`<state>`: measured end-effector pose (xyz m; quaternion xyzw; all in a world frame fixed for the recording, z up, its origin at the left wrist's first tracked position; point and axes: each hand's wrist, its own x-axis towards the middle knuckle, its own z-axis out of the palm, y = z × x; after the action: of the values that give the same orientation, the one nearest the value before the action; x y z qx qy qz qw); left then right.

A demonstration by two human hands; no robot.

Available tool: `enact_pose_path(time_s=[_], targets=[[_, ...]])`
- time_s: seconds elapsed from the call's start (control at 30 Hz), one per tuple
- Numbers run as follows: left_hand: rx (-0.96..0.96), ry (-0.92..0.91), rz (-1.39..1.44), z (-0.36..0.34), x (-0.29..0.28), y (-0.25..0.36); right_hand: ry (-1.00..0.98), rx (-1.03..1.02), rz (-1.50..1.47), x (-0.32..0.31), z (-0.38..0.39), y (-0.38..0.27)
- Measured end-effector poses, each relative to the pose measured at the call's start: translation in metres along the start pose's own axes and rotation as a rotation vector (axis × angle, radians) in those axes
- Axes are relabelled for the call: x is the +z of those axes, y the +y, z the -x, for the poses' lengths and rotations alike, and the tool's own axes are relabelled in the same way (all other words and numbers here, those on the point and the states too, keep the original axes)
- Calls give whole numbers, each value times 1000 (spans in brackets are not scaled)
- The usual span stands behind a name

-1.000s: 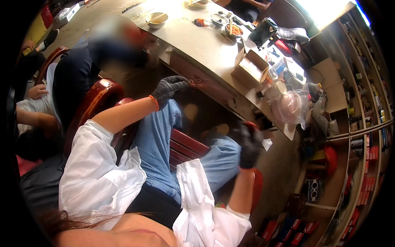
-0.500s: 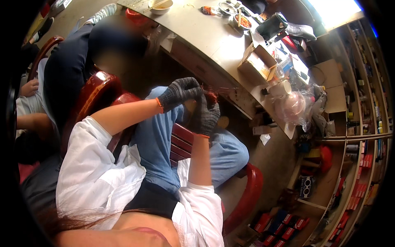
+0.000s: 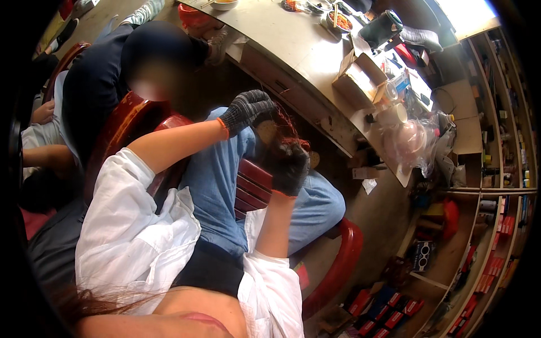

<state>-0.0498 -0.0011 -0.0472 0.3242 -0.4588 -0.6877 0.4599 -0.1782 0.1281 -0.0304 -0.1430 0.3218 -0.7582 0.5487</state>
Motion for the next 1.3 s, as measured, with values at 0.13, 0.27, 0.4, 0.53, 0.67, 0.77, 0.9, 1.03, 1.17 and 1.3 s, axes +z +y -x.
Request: enact_pose_path(time_s=[0.13, 0.27, 0.4, 0.53, 0.67, 0.77, 0.9, 1.03, 1.17, 1.3], targets=[[-155, -108, 142, 4, 5, 3, -36, 135, -313, -16, 10, -5], [-300, -194, 404, 13, 13, 7, -136, 55, -4, -42, 10, -5], [-225, -316, 353, 12, 13, 16, -31, -47, 596, -29, 18, -14], [-165, -401, 196, 17, 20, 25, -48, 2, 650, -29, 21, -17], [-72, -467, 183, 18, 16, 19, 77, -107, 248, -25, 16, -25], [-49, -527, 236, 14, 13, 15, 70, -176, 524, -36, 13, -42], [37, -569, 242, 16, 18, 10, 52, -29, 705, 0, 19, -23], [93, -659, 126, 19, 21, 11, -3, -40, 836, -2, 9, 1], [107, -582, 34, 15, 5, 0, 104, -151, 751, 0, 14, -9], [111, -498, -176, 6, 7, -4, 227, -242, 320, -6, 14, -30]])
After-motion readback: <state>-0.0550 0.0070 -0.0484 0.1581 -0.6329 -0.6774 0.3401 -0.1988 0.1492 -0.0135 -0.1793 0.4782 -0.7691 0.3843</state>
